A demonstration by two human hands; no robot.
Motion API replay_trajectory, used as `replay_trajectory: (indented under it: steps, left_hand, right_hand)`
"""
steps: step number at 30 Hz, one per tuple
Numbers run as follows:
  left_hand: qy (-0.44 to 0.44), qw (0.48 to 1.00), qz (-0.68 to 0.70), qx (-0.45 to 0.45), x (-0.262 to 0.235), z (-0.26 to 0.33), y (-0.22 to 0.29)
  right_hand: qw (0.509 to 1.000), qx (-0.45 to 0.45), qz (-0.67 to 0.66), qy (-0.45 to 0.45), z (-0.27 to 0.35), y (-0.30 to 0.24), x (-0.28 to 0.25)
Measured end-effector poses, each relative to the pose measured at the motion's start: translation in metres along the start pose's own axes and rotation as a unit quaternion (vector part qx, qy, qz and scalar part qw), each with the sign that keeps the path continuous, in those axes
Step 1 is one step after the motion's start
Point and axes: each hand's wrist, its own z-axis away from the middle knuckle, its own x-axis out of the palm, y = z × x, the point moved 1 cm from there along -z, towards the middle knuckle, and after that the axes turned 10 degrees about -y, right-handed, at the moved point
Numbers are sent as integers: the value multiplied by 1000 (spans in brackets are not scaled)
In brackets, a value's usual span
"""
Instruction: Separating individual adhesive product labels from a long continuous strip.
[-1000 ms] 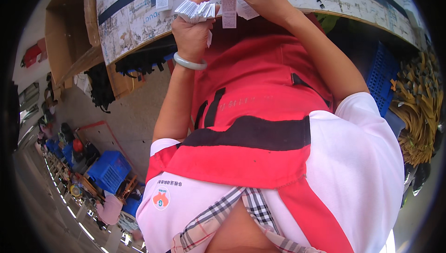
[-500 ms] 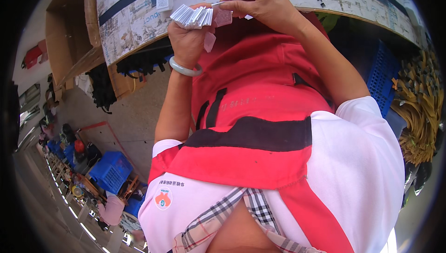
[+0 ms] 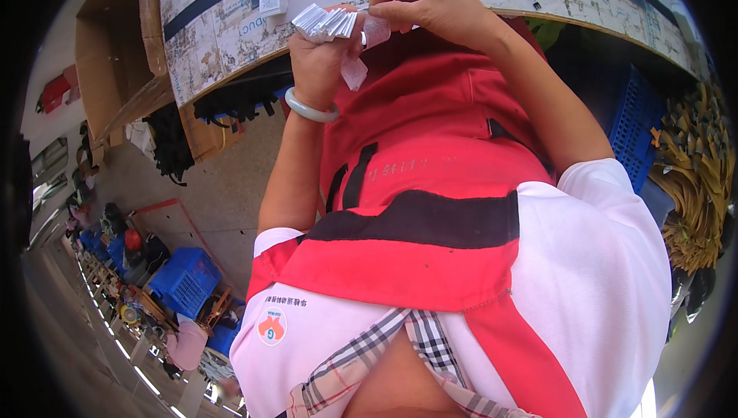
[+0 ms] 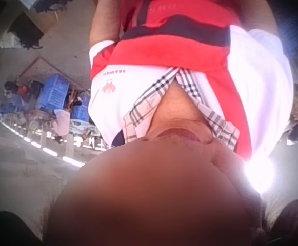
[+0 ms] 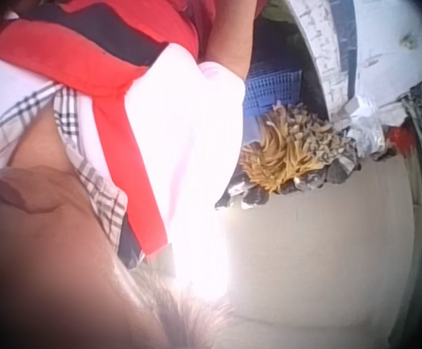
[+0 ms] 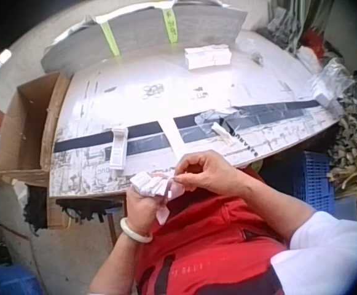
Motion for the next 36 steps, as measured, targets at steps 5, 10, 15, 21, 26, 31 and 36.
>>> replay_trajectory:
  steps: [5, 10, 15, 21, 26, 31, 36]
  left_hand:
    - [-21, 969, 220, -111, -3, 2, -9]
    - [-122, 945, 276, -128, 2, 1, -9]
    - [-98, 950, 250, -157, -1, 0, -9]
    - [-60, 964, 204, -160, 6, -3, -7]
    - [-13, 994, 48, -101, 6, -5, -10]
    - [62, 938, -264, 217, -3, -22, -6]
    - [39, 987, -145, 60, 1, -9, 8]
  right_hand:
    - [984, 60, -125, -108, 3, -25, 12]
    - [999, -13, -43, 19, -3, 3, 22]
    - [987, -52, 142, 60, -13, 19, -3]
    - [939, -32, 307, 154, -41, 24, -36]
    - [918, -109, 345, 161, -38, 32, -33]
    - [959, -143, 223, 97, -19, 5, -11]
    - [987, -69, 119, 79, -12, -7, -2]
